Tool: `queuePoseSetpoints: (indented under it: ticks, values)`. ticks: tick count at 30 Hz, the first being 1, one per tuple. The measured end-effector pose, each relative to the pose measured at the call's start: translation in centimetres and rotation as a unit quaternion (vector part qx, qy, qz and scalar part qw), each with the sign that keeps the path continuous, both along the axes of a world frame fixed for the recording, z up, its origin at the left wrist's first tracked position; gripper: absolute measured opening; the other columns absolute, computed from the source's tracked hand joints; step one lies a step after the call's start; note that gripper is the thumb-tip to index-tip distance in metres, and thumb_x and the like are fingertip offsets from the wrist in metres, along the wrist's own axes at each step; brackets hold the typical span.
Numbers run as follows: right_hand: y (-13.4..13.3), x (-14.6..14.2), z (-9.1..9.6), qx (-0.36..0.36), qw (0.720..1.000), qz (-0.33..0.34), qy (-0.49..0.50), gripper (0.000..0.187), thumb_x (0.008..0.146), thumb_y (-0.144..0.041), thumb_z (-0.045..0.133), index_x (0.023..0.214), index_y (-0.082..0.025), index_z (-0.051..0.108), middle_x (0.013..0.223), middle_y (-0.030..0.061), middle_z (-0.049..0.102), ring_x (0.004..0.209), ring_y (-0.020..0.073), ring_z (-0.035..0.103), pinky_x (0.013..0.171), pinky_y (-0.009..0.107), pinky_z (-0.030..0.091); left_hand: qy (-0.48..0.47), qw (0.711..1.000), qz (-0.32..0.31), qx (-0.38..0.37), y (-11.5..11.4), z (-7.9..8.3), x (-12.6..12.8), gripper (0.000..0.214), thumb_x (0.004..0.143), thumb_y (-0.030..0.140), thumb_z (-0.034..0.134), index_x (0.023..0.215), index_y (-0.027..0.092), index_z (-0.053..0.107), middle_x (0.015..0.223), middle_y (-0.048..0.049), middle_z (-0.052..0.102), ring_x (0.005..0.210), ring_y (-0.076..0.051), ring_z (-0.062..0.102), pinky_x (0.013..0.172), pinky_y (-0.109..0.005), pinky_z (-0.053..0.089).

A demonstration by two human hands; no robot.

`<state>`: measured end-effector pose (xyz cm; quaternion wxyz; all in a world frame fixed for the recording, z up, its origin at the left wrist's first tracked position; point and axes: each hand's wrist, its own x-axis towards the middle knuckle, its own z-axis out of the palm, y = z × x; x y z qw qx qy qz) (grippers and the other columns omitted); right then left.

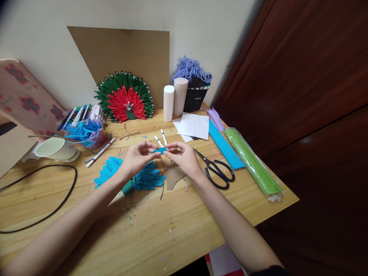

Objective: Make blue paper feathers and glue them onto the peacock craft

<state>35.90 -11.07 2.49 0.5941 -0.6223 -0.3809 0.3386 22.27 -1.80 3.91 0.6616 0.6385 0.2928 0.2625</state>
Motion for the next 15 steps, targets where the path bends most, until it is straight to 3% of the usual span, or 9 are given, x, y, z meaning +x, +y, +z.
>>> queuePoseSetpoints:
  ticks: [3,6,9,12,15]
  values:
    - [0.0,0.4,-0.1,-0.012,1.000,0.017,-0.001,0.031,0.060,-0.031,0.073,0.085,-0.016,0.062,0.076,0.0025,0.067,0.072,0.0142,0.063,0.070,0.028,0.049,0.023,0.998,-0.038,-0.047,0.3,0.5,-0.1,0.030,0.064,0.017,0.070,0.090,0.011,0.059,0.067,-0.0032,0.066,0.063,-0.013,0.064,0.066,-0.026,0.051]
    - [0.0,0.6,0.0,-0.027,0.999,0.021,0.014,0.033,0.059,-0.032,0.074,0.085,-0.016,0.059,0.071,0.0017,0.067,0.067,0.0139,0.063,0.066,0.028,0.048,0.040,0.998,-0.053,-0.009,0.5,0.4,-0.4,0.030,0.070,0.017,0.064,0.099,0.012,0.057,0.067,-0.0028,0.065,0.064,-0.014,0.065,0.067,-0.028,0.052]
    - [-0.1,0.6,0.1,-0.052,0.998,0.007,0.047,0.036,0.056,-0.032,0.075,0.083,-0.016,0.056,0.068,0.0005,0.067,0.062,0.0128,0.061,0.062,0.027,0.046,0.045,0.986,-0.058,0.149,0.6,0.3,-0.7,0.038,0.075,0.022,0.060,0.112,0.015,0.053,0.082,-0.0071,0.067,0.080,-0.018,0.065,0.075,-0.033,0.051]
    - [-0.2,0.7,0.3,-0.073,0.993,0.020,0.091,0.038,0.056,-0.032,0.075,0.085,-0.016,0.056,0.064,-0.0008,0.066,0.059,0.0115,0.060,0.059,0.024,0.045,0.044,0.940,-0.076,0.329,0.6,0.4,-1.0,0.043,0.071,0.023,0.065,0.114,0.022,0.055,0.118,-0.0107,0.057,0.112,-0.023,0.051,0.093,-0.039,0.041]
    - [-0.2,0.6,0.4,-0.091,0.983,0.042,0.152,0.038,0.056,-0.028,0.076,0.087,-0.016,0.057,0.065,-0.0010,0.066,0.060,0.0106,0.060,0.060,0.023,0.045,0.047,0.909,-0.087,0.404,0.5,0.6,-1.1,0.031,0.072,0.020,0.064,0.103,0.023,0.063,0.125,-0.0092,0.052,0.115,-0.022,0.048,0.097,-0.039,0.036]
